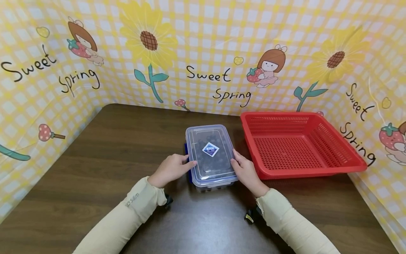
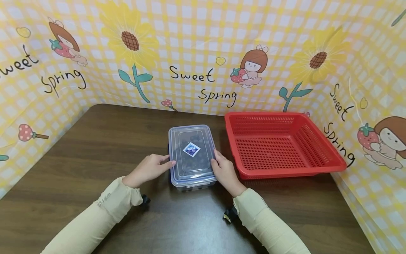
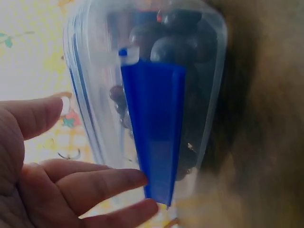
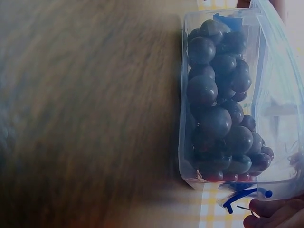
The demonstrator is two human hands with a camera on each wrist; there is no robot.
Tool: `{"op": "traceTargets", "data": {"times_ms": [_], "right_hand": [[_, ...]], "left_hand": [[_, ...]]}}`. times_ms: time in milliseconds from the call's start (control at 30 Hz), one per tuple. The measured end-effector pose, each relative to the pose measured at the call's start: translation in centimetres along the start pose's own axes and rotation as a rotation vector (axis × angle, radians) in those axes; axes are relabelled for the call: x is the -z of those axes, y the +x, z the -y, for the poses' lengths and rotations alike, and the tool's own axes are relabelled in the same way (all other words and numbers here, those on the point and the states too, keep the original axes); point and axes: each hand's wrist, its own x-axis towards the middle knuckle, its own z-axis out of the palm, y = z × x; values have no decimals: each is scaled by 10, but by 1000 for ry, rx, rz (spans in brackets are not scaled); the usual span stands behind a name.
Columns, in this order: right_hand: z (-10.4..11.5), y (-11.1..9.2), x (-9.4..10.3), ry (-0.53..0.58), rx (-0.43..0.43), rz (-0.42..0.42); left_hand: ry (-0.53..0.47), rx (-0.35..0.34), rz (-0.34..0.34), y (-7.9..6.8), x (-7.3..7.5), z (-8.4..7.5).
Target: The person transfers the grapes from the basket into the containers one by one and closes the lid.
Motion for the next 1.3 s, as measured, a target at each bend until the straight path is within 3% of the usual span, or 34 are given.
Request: {"op": "traceTargets", "data": {"times_ms": [200,433,533,767,900,1300], "right_hand": [[0,0,1,3,-23,11],[5,2,1,-57,-51,30],[6,3,2,-81,-50,40],[1,6,2,-20,-103,2],[-5,7,1,13,-108,-37],[-3,6,1,-17,-58,-53]], "left_hand": [[-58,114,9,21,-1,15],[-440,271,112,31,-3,26],[-517,296,140,33,-4,27],[-562,354,150,33,-9,28],[-570,345,138,31,-10,30],[-600,307,56,29,-10,28]]}}
